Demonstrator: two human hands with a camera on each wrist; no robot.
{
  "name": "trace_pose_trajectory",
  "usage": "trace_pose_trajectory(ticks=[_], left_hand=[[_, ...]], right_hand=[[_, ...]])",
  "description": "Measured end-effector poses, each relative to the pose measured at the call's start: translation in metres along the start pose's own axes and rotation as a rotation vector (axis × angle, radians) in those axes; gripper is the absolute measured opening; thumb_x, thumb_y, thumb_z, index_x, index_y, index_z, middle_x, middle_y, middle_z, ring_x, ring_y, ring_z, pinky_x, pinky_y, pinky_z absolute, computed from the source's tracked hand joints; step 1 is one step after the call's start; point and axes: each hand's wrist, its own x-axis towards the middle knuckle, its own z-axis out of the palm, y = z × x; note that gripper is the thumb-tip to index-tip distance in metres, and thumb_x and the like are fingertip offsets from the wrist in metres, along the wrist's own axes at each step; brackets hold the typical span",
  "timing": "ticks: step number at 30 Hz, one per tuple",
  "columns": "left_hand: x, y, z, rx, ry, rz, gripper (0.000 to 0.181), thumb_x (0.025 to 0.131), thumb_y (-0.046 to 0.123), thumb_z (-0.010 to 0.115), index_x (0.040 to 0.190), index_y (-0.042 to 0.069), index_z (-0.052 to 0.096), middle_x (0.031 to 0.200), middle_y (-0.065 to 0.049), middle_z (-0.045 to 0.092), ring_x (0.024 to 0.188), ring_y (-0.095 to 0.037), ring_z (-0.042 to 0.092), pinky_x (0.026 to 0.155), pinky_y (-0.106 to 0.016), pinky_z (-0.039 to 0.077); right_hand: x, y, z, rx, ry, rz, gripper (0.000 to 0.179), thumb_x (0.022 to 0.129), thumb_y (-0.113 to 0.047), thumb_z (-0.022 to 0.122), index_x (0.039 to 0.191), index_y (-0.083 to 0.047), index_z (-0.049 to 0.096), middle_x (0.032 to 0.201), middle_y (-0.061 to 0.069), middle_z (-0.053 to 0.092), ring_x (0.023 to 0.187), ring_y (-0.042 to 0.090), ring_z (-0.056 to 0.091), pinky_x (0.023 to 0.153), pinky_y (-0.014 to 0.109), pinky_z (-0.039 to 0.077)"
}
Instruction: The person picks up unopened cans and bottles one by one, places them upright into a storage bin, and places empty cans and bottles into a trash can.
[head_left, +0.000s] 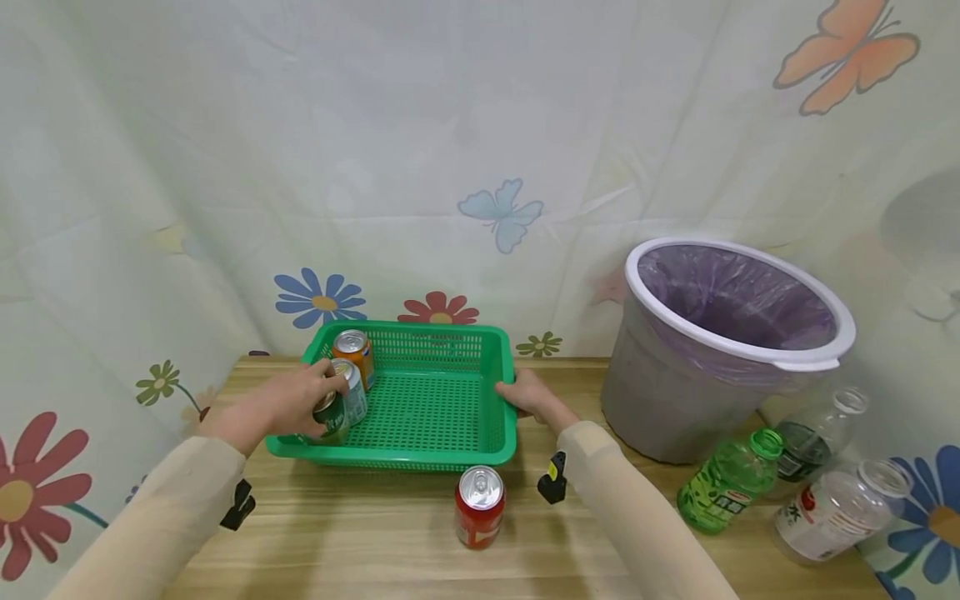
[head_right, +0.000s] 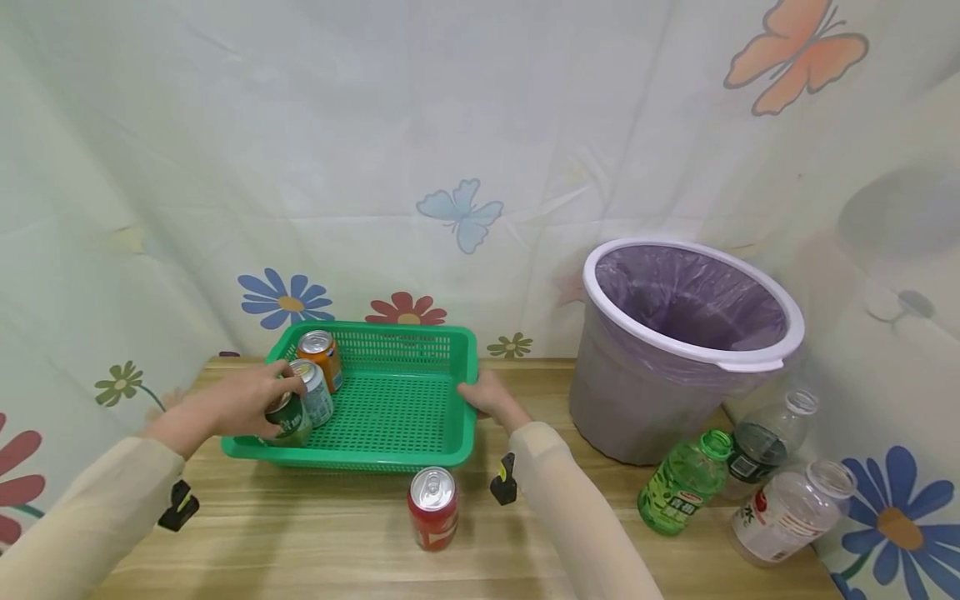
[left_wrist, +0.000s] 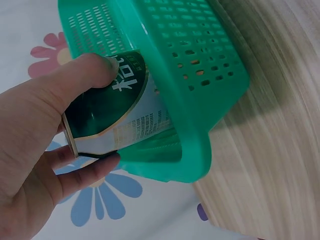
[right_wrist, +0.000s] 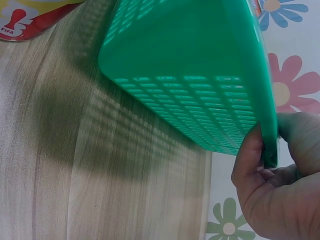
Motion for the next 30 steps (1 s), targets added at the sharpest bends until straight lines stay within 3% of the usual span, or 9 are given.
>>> trace_pose_trajectory(ticks=[12,23,30], left_hand=[[0.000,-0.003,0.014,0.016,0.026,-0.023,0.045,0.064,0.018,0.080,0.104,0.016,0.060,0.110,-0.013,0.047,0.081,-0.023,0.046,0.065,-0.037,0.046],[-0.002,-0.001,0.020,-0.017,0.024,-0.045,0.044,0.067,0.017,0.080,0.106,0.015,0.060,0.106,-0.010,0.046,0.081,-0.021,0.044,0.062,-0.033,0.043],[-0.001,-0.002,0.021,-0.034,0.016,-0.060,0.044,0.068,0.017,0.079,0.107,0.015,0.061,0.107,-0.010,0.047,0.080,-0.020,0.044,0.061,-0.032,0.042]], right_hand=[[0.000,0.001,0.000,-0.013,0.002,-0.023,0.028,0.090,-0.011,0.049,0.112,0.007,0.052,0.098,0.025,0.064,0.074,0.027,0.068,0.054,0.030,0.056],[0.001,0.002,0.000,0.013,-0.003,-0.010,0.030,0.090,-0.010,0.048,0.113,0.009,0.048,0.103,0.028,0.061,0.080,0.032,0.067,0.060,0.033,0.057],[-0.001,0.002,0.001,-0.009,0.013,-0.010,0.030,0.090,-0.011,0.049,0.113,0.009,0.048,0.100,0.026,0.062,0.072,0.025,0.067,0.058,0.032,0.056]])
